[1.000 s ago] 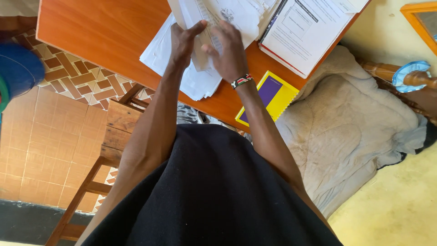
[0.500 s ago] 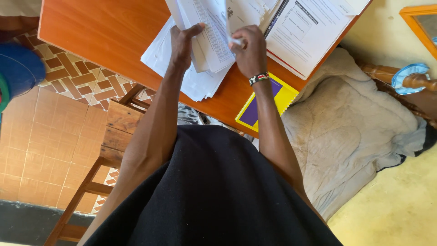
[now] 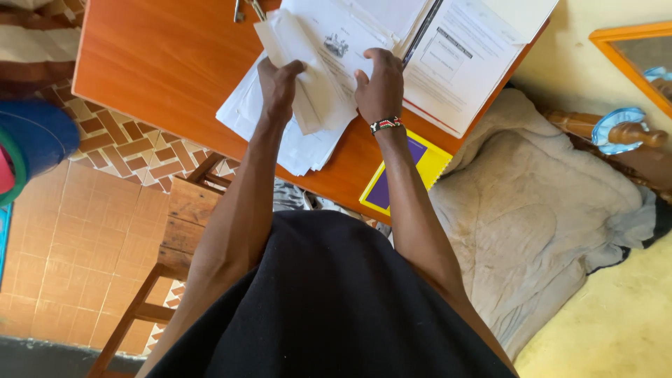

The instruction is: Sorting and organizing a stack of official-looking documents on a desk.

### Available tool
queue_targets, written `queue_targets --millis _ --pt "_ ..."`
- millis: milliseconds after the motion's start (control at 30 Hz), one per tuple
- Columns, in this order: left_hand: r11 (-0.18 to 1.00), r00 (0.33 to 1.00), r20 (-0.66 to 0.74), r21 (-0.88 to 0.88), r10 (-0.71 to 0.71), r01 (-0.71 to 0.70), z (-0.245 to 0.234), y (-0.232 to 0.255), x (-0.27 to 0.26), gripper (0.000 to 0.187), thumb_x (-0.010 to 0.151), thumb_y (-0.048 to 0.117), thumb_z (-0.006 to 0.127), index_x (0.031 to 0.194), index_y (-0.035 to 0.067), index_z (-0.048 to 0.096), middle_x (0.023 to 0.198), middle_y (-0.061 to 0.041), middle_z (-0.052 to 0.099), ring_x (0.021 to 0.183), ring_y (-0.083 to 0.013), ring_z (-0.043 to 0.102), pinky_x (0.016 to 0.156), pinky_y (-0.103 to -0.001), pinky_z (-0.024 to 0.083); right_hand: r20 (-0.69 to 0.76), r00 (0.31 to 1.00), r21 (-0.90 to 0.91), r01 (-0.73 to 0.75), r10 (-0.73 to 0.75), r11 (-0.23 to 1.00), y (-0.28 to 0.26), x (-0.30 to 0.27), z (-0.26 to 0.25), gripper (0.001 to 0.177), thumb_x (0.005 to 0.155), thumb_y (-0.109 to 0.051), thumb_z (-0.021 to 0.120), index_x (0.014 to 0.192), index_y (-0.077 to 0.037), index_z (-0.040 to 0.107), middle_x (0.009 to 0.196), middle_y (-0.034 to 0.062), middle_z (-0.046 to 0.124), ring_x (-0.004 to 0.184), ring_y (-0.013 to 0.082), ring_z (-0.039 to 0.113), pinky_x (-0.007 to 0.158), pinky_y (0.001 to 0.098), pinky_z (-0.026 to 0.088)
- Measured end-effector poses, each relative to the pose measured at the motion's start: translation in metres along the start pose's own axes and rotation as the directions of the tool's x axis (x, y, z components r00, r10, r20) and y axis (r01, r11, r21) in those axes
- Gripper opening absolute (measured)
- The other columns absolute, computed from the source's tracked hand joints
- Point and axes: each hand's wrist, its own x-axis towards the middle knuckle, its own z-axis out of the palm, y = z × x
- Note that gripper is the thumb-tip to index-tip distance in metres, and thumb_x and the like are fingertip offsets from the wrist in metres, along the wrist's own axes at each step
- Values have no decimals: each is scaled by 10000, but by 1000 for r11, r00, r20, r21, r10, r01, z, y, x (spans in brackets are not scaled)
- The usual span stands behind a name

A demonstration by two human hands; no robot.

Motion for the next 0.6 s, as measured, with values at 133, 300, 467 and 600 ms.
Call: queue_targets --millis 133,300,467,600 --pt "987 999 -23 -156 -41 37 -4 -3 -7 416 714 86 677 1067 -132 645 963 -204 704 819 -299 707 752 -420 610 -169 984 -197 29 -63 980 -1 12 -4 481 778 -38 831 1196 -10 597 1184 174 616 1167 366 574 1018 503 455" --pt "892 989 -20 -435 -149 125 1 13 -23 432 713 57 680 1107 -109 621 980 -195 697 836 -326 691 774 -446 607 -142 976 -200 -190 163 961 -9 12 -6 461 839 -122 824 1222 -19 590 1158 167 583 1171 374 547 921 476 514" --pt "905 991 -84 -421 -102 57 -5 -17 -7 434 747 48 704 1145 -103 621 1039 -174 688 893 -297 680 796 -416 590 -166 977 -215 -170 136 962 -26 14 1 489 829 -177 832 1211 15 594 1172 197 564 1167 402 523 926 488 505" --pt "923 982 -86 -364 -166 124 0 1 -14 458 721 72 697 1139 -98 622 1011 -171 697 879 -320 696 778 -437 622 -146 974 -282 -208 173 937 -29 14 2 494 804 -145 821 1197 44 590 1181 216 554 1142 402 526 924 467 496"
